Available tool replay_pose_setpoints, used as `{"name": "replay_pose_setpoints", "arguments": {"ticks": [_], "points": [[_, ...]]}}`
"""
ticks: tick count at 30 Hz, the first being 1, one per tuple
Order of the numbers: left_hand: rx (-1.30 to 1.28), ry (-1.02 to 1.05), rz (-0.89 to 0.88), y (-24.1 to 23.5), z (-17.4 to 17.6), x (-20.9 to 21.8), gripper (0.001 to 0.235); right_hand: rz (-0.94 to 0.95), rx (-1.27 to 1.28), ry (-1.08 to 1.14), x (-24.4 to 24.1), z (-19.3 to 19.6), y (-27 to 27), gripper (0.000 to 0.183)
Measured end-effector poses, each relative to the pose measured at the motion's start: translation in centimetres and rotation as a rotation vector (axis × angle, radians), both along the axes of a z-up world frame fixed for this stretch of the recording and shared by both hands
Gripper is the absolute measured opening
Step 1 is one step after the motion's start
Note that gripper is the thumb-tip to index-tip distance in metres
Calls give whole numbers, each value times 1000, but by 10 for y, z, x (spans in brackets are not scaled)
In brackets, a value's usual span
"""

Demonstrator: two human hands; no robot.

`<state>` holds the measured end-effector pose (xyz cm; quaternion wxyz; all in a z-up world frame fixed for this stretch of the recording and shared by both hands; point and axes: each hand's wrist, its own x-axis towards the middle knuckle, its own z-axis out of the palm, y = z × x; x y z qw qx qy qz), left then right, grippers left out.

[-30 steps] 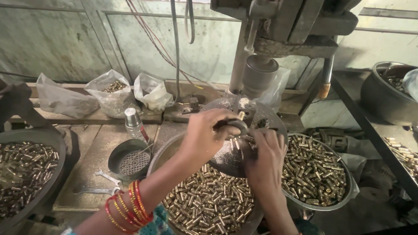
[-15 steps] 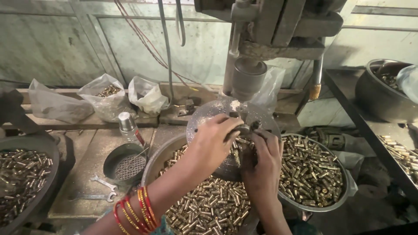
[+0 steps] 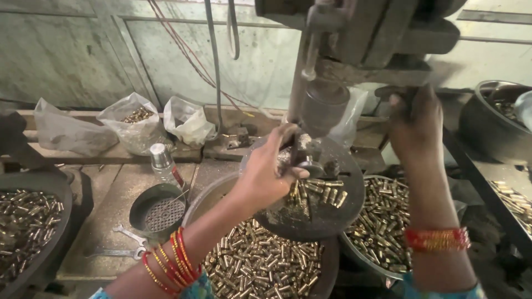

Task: The operator is feeding small brass metal components into a vertical press machine for processing.

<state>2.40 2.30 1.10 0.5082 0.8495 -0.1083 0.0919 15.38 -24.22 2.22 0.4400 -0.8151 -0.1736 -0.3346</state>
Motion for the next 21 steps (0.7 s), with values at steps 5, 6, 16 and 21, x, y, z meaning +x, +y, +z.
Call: {"name": "replay_pose_setpoints", "arguments": {"ticks": [5, 6, 16, 21], "points": [[-42, -123, -31, 3, -4, 0, 78, 153, 26, -393, 55, -11, 17, 33], [-45, -117, -30, 2, -3, 0, 78, 153, 24, -386, 65, -25, 8, 33], [-62, -179, -30, -2, -12, 1, 78, -186, -535, -378, 250, -92, -71, 23], [98, -513, 113, -3, -22, -6, 79, -51, -336, -149, 100, -36, -20, 28]]}}
